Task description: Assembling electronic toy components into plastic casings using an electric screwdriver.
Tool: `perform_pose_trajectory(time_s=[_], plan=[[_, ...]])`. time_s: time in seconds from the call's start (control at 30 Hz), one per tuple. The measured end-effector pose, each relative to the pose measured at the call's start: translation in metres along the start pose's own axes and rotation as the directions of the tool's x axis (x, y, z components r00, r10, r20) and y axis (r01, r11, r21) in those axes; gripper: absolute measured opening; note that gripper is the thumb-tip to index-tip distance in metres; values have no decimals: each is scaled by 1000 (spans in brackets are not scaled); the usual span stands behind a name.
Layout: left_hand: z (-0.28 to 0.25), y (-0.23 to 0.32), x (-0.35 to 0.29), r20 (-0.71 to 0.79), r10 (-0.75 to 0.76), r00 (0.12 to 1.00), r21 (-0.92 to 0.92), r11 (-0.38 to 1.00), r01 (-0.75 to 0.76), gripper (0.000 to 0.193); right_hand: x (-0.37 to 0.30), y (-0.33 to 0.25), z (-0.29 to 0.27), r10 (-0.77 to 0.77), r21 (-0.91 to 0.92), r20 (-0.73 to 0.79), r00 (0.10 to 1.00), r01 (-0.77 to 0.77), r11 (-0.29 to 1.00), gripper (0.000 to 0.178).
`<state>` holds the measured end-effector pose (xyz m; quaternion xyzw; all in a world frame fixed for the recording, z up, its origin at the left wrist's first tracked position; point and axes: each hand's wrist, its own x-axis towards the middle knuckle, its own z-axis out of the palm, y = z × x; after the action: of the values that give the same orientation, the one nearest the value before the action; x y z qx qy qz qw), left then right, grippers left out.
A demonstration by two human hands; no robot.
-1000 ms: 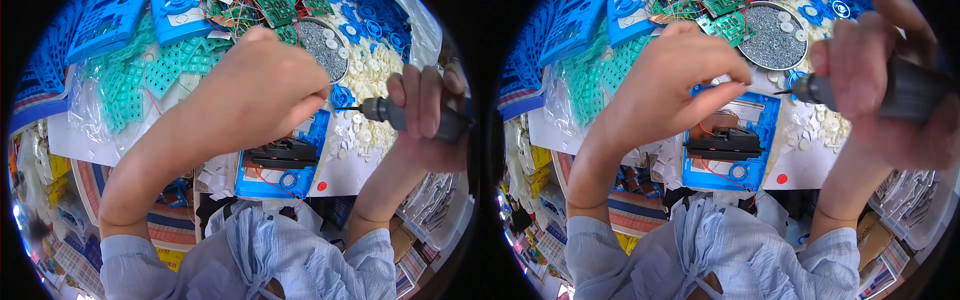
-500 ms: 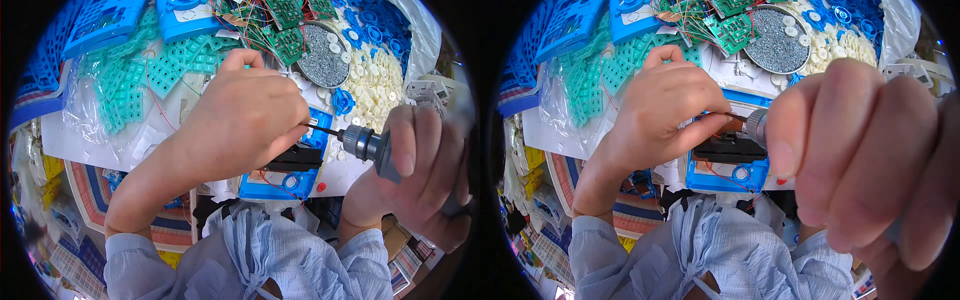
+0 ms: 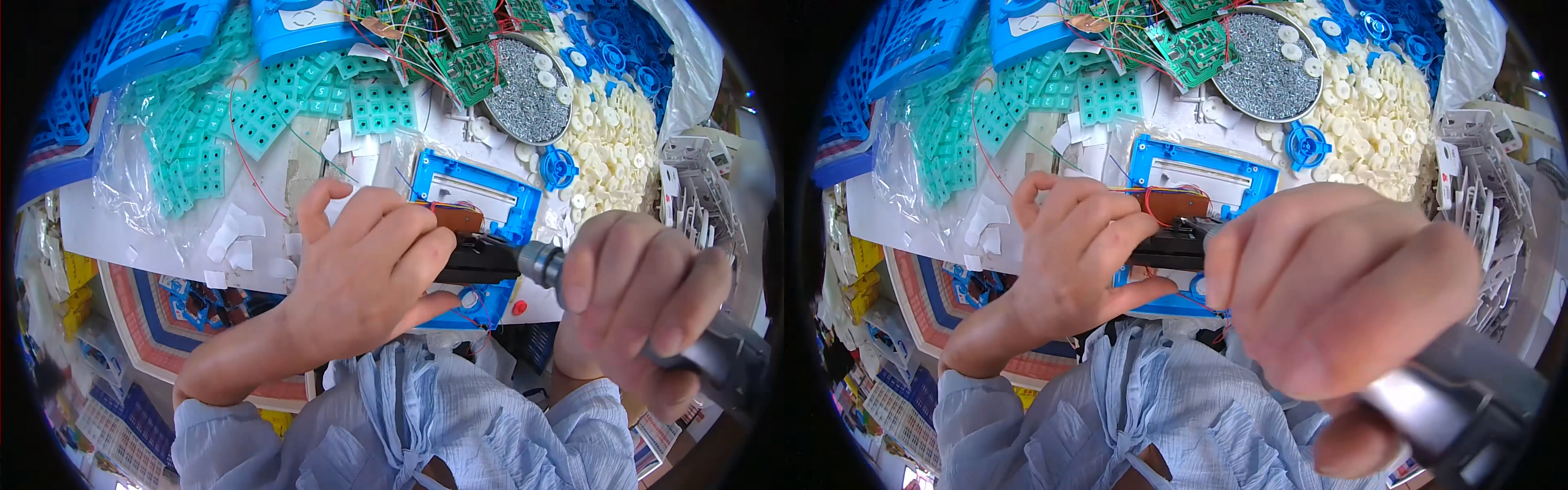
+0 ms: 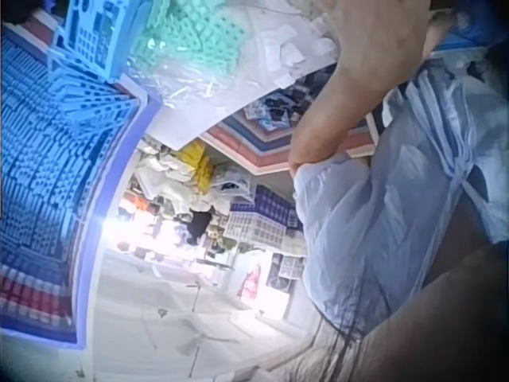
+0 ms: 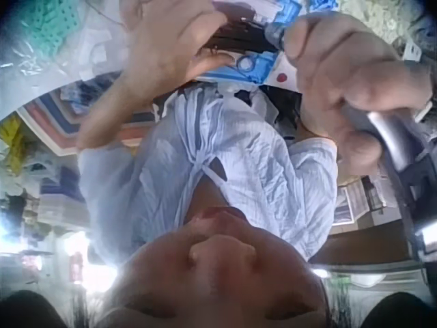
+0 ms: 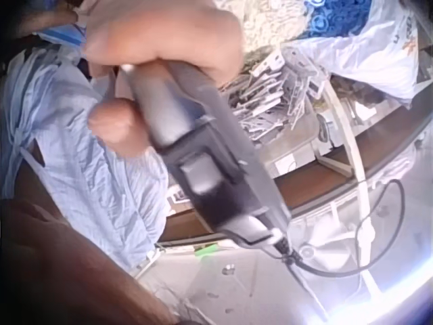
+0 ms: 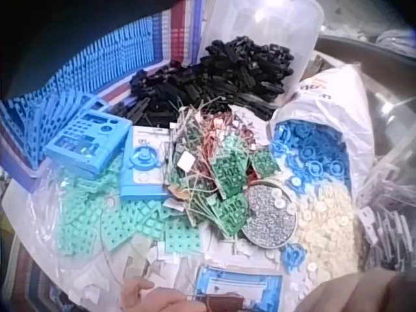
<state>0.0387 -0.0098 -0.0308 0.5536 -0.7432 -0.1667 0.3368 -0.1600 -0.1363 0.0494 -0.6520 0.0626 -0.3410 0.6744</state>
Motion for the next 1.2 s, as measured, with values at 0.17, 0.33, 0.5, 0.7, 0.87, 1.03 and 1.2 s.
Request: perform_pose_trajectory(time_s=[0.17, 0.33, 0.5, 0.7, 0.87, 1.03, 1.2], plan=[[14, -1, -7, -54, 33, 998, 63, 998, -30, 56, -5, 10, 10, -24, -54, -29, 999, 23, 998, 37], [16, -3, -9, -61, 42, 997, 47, 998, -39, 54, -6, 11, 12, -17, -94, -16, 1000, 16, 995, 40], [18, -6, -11, -87, 58, 995, 33, 998, -55, 52, -5, 14, 18, 9, -96, -42, 999, -13, 995, 38], [17, -6, -11, -94, 73, 993, 29, 997, -71, 50, -4, 13, 19, 12, -121, -7, 1000, -13, 993, 36], [20, -6, -10, -112, 87, 990, 45, 996, -83, 47, 3, 8, 17, 43, -176, 86, 995, -28, 984, 35], [21, -5, -10, -118, 103, 988, 86, 992, -93, 40, 7, 10, 18, 31, -210, 141, 989, -1, 978, 34], [24, -7, -8, -129, 143, 981, 96, 987, -131, 39, 4, 9, 21, 24, -206, 107, 994, -1, 979, 34]])
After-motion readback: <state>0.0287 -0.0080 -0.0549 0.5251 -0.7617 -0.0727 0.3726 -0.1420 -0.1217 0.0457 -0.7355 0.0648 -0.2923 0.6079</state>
